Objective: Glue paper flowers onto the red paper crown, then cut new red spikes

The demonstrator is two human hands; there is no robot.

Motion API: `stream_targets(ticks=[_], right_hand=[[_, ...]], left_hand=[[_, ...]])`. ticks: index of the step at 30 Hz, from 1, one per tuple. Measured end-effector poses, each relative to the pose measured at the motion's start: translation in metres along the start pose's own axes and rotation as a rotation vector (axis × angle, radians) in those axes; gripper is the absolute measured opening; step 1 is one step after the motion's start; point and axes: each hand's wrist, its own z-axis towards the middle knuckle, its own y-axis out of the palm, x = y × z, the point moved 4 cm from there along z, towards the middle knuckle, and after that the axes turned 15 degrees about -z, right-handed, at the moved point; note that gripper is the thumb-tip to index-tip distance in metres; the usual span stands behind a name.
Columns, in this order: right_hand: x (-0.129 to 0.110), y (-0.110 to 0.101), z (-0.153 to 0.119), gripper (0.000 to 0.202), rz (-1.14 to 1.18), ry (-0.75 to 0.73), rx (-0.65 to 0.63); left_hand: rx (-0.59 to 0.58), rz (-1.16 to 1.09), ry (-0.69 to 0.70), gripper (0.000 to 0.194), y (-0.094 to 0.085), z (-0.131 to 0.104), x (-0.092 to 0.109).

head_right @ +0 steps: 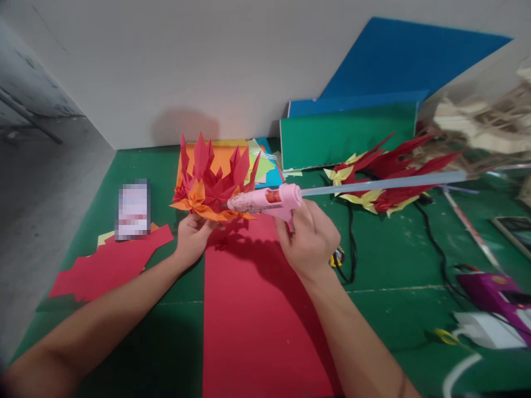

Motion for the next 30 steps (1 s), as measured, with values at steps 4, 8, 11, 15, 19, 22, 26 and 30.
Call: stream_targets(ticks=[4, 8, 11, 15, 19, 22, 26, 30], right_hand=[[0.002, -0.003, -0.001, 0.035, -0.013, 0.006, 0.039], [0.004, -0.003, -0.003, 0.037, -0.016, 0.016, 0.068], [0.006, -0.002, -0.004, 0.037, -0.015, 0.053, 0.086], [0.009, -0.001, -0.002, 0.040, 0.013, 0.108, 0.086], [0.008, -0.002, -0.002, 0.040, 0.057, 0.103, 0.115], [0.003, -0.003, -0.002, 0.035, 0.111, 0.045, 0.117], [-0.002, -0.002, -0.002, 0.036, 0.124, 0.011, 0.114], [0.000, 0.003, -0.002, 0.032, 0.111, -0.004, 0.169]], left_hand=[[-0.018, 0.006, -0.007, 0.034, 0.001, 0.000, 0.000], [-0.023, 0.003, -0.018, 0.036, 0.000, 0.000, -0.003], [-0.028, -0.011, -0.027, 0.037, -0.001, -0.001, -0.006], [-0.003, -0.043, -0.010, 0.037, -0.003, 0.001, -0.007], [0.067, -0.058, -0.009, 0.042, -0.004, 0.002, -0.006], [0.101, -0.090, -0.003, 0.048, -0.003, 0.002, -0.004], [0.111, -0.128, 0.003, 0.053, -0.001, 0.002, -0.004], [0.126, -0.128, 0.012, 0.053, -0.002, 0.002, -0.004]])
